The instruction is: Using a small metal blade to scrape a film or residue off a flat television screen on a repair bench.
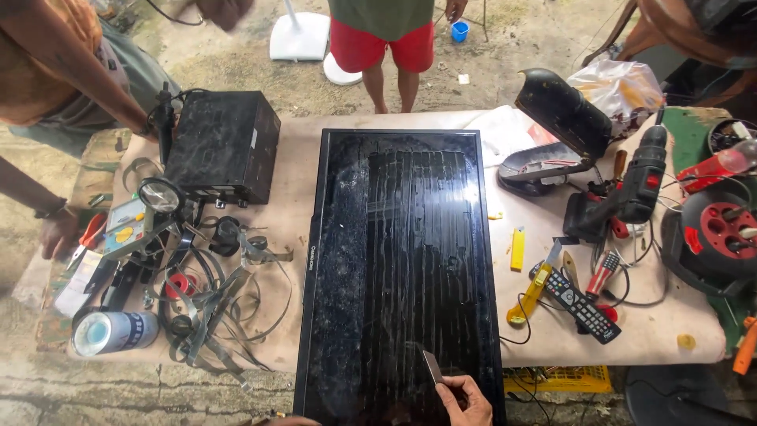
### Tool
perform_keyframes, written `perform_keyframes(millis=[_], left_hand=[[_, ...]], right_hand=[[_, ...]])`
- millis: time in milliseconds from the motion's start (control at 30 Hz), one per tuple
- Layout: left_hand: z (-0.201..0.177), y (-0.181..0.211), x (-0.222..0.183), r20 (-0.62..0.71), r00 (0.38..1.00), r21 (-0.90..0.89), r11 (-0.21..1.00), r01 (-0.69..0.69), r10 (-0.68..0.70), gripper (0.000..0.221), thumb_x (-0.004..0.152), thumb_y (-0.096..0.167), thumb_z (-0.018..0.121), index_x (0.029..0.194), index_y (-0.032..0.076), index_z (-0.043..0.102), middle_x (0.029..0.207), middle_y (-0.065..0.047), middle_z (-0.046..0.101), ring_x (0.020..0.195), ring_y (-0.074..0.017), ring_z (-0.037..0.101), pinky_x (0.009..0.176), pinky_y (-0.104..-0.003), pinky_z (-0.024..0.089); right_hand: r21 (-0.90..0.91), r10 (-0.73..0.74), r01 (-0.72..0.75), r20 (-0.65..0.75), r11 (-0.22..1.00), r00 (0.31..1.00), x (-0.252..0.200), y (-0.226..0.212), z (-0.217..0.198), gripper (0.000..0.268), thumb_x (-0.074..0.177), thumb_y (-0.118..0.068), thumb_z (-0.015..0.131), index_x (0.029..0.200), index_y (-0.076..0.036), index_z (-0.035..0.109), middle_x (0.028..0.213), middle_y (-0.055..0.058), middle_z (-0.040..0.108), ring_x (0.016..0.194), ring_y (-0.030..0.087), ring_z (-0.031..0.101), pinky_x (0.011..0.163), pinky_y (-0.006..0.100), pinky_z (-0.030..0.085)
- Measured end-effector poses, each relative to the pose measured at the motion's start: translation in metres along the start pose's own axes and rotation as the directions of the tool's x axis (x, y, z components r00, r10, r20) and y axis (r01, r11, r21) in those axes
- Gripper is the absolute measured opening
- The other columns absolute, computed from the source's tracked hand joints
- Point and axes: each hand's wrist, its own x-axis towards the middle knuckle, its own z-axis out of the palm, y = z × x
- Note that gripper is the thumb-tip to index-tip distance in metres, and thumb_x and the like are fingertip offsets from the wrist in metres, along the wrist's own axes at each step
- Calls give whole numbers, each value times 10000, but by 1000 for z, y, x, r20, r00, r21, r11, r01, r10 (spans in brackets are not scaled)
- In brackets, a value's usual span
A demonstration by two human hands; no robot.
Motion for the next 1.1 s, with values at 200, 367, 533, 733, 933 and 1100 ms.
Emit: perform_keyframes(millis=[200, 367, 533, 733, 933, 1100], left_hand=[[-169, 49, -77, -718, 667, 159, 884, 440, -202, 809, 835, 145, 516, 1622, 327, 536, 970, 13, 764, 848, -263, 708, 795, -368, 525], [-185, 142, -32, -765, 471, 118, 624, 772, -439, 1228, 702, -196, 868, 1658, 170, 189, 1638, -255, 328, 1421, -497, 420, 1115, -581, 428], [-135, 281, 5, -463, 674, -215, 810, 545, -576, 698, 972, -18, 478, 1607, 211, 303, 1604, -81, 417, 1391, -317, 503, 1171, -528, 411], [-69, 280, 57, -456, 890, -6, 999, -35, 28, 552, 954, 298, 572, 1490, 209, 475, 1608, -91, 415, 1490, -287, 383, 1199, -496, 329], [-129, 362, 61, -289, 867, -74, 893, -444, 407, 386, 957, 209, 633, 1340, 155, 635, 1340, -88, 674, 1229, -254, 652, 1062, -404, 512], [-166, 350, 79, -187, 867, -97, 870, -483, 461, 245, 850, 143, 790, 1093, 170, 796, 946, -12, 786, 746, -107, 689, 669, -224, 574]], right_hand=[[-49, 39, -34, 94, 998, 995, 31, 28, 3, 123, 817, -132, 886, 934, -95, 876, 714, 24, 786, 574, 127, 592, 597, 223, 486], [253, 102, -31, -275, 967, 956, 66, 94, 9, 219, 832, -16, 812, 1021, -50, 706, 902, 162, 727, 721, 262, 639, 693, 325, 467], [321, 27, 118, -414, 940, 910, 77, 91, -34, 178, 941, -65, 727, 1091, -16, 646, 849, 180, 702, 745, 249, 633, 767, 343, 492], [176, -31, 70, -214, 982, 976, 28, -54, -11, 218, 936, -88, 740, 1121, 18, 783, 927, 155, 767, 876, 217, 709, 883, 307, 558], [-91, -366, 396, 237, 914, 900, -40, -177, 65, 231, 935, -188, 692, 1125, -115, 801, 970, 16, 749, 852, 133, 687, 778, 274, 559], [-169, -651, 700, 270, 694, 710, -46, -197, 109, 143, 915, -115, 709, 1031, -100, 792, 923, 14, 706, 791, 127, 700, 676, 245, 577]])
